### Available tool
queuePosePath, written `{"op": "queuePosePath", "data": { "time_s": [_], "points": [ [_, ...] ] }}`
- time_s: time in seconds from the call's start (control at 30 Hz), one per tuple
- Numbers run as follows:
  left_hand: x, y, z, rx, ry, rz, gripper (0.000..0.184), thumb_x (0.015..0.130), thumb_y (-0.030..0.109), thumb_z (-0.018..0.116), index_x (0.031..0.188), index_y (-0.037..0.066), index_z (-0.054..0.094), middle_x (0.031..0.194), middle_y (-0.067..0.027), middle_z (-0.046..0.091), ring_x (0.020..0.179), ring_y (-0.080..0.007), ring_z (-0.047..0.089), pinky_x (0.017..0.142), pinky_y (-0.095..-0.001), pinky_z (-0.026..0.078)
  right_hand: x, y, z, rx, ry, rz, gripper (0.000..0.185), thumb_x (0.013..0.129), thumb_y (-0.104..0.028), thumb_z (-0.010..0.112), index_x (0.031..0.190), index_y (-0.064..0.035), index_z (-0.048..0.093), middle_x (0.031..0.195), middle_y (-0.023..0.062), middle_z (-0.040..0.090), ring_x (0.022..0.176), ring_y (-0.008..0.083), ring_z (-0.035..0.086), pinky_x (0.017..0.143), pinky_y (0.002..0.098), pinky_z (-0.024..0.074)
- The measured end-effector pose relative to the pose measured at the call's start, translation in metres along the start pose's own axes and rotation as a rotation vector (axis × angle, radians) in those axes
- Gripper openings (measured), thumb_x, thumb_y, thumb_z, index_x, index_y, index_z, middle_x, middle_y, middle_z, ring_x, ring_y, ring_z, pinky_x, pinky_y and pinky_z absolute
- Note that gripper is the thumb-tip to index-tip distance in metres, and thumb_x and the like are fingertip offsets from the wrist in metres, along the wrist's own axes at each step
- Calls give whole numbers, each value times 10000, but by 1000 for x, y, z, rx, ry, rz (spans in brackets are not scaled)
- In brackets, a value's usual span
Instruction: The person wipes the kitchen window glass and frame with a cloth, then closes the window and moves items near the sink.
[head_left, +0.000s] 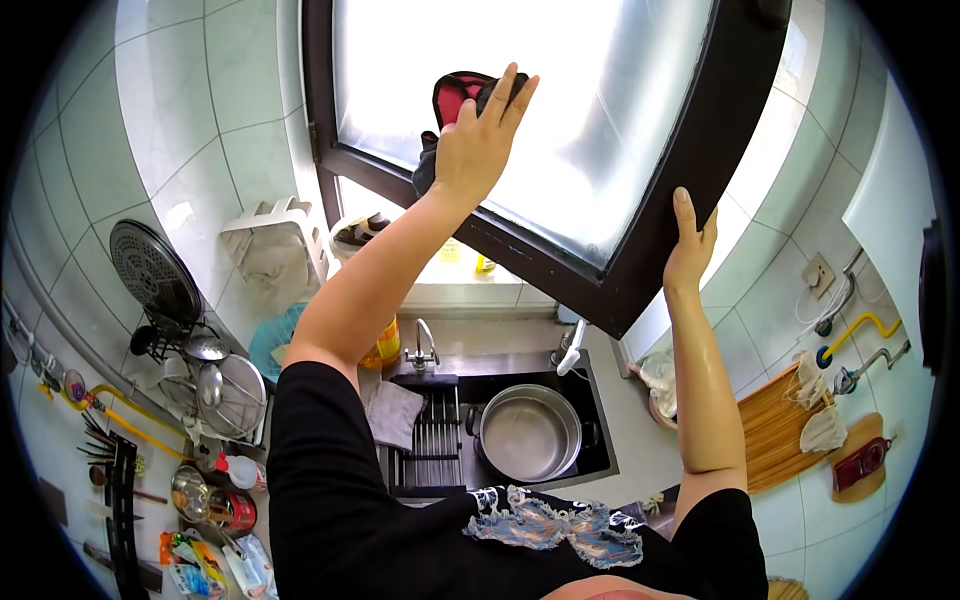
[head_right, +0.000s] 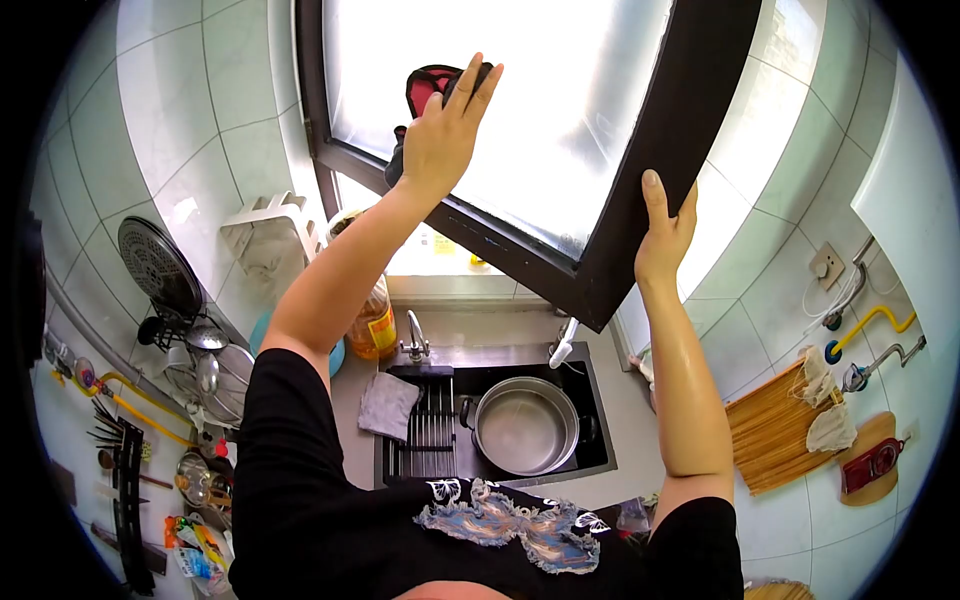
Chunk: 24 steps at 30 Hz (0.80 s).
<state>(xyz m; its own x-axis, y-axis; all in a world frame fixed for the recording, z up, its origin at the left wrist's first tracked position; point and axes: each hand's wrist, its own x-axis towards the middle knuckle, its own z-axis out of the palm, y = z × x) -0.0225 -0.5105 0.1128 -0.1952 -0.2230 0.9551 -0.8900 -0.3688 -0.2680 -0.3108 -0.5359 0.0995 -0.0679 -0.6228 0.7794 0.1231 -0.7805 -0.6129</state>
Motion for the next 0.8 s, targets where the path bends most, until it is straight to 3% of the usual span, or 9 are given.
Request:
{"op": "queuePosePath", "data": {
  "time_s": [0.37, 0.47, 0.5, 0.57, 0.63, 0.7, 0.73, 0.8],
  "points": [
    [-2, 2, 3, -98, -33, -116, 956, 765, -63, 631, 1603, 244, 289, 1627, -19, 333, 721, -195, 520, 451, -261, 504, 3, 14, -3, 89, -39, -19, 616, 985, -308, 676, 1456, 27, 465, 1419, 138, 541, 1299, 225, 499, 1131, 322, 337],
    [-7, -6, -5, -100, -35, 39, 885, 782, -36, 626, 1571, 260, 357, 1584, 0, 399, 760, -177, 556, 515, -261, 540, 2, 11, -2, 109, -47, -8, 607, 987, -310, 674, 1449, 28, 471, 1406, 136, 551, 1286, 222, 509, 1121, 318, 349],
    [-8, -12, -1, -261, -74, -35, 762, 828, -15, 601, 1528, 230, 422, 1552, -2, 438, 840, -234, 607, 680, -335, 585, 2, 10, -2, 88, -52, -9, 602, 988, -311, 673, 1444, 29, 475, 1398, 136, 557, 1279, 221, 514, 1117, 316, 354],
    [-8, -36, 21, -616, 238, -273, 599, 913, 50, 571, 1494, 114, 440, 1525, -99, 463, 942, -318, 629, 878, -423, 553, 0, 7, -1, 66, -37, -9, 652, 972, -361, 681, 1447, 33, 470, 1405, 136, 554, 1286, 230, 514, 1130, 325, 347],
    [4, -57, 37, -482, 599, -626, 432, 978, 137, 540, 1377, -19, 484, 1350, -212, 575, 999, -377, 631, 950, -461, 499, -1, 4, 0, 46, -17, -15, 703, 956, -412, 689, 1450, 37, 465, 1413, 137, 550, 1292, 238, 514, 1144, 333, 340],
    [18, -65, 28, -788, 561, -1000, 359, 1002, 192, 532, 1244, -72, 507, 1124, -236, 639, 964, -360, 643, 912, -449, 499, -1, 7, 0, 71, -22, -48, 589, 985, -306, 677, 1427, 34, 487, 1382, 135, 567, 1258, 218, 523, 1108, 321, 362],
    [27, -59, 33, -828, 674, -1019, 297, 1022, 216, 520, 1155, -49, 521, 1010, -197, 643, 930, -348, 647, 885, -441, 497, -1, 8, -1, 96, -35, -14, 579, 986, -288, 674, 1427, 35, 485, 1379, 136, 566, 1252, 221, 524, 1104, 324, 363],
    [42, -27, 24, -1102, 568, -893, 347, 1051, 257, 489, 1231, -36, 542, 1042, -162, 653, 913, -283, 649, 864, -404, 510, -4, 3, 0, 84, -22, -22, 603, 979, -314, 675, 1428, 42, 487, 1391, 137, 562, 1271, 221, 516, 1121, 328, 350]
  ]
}}
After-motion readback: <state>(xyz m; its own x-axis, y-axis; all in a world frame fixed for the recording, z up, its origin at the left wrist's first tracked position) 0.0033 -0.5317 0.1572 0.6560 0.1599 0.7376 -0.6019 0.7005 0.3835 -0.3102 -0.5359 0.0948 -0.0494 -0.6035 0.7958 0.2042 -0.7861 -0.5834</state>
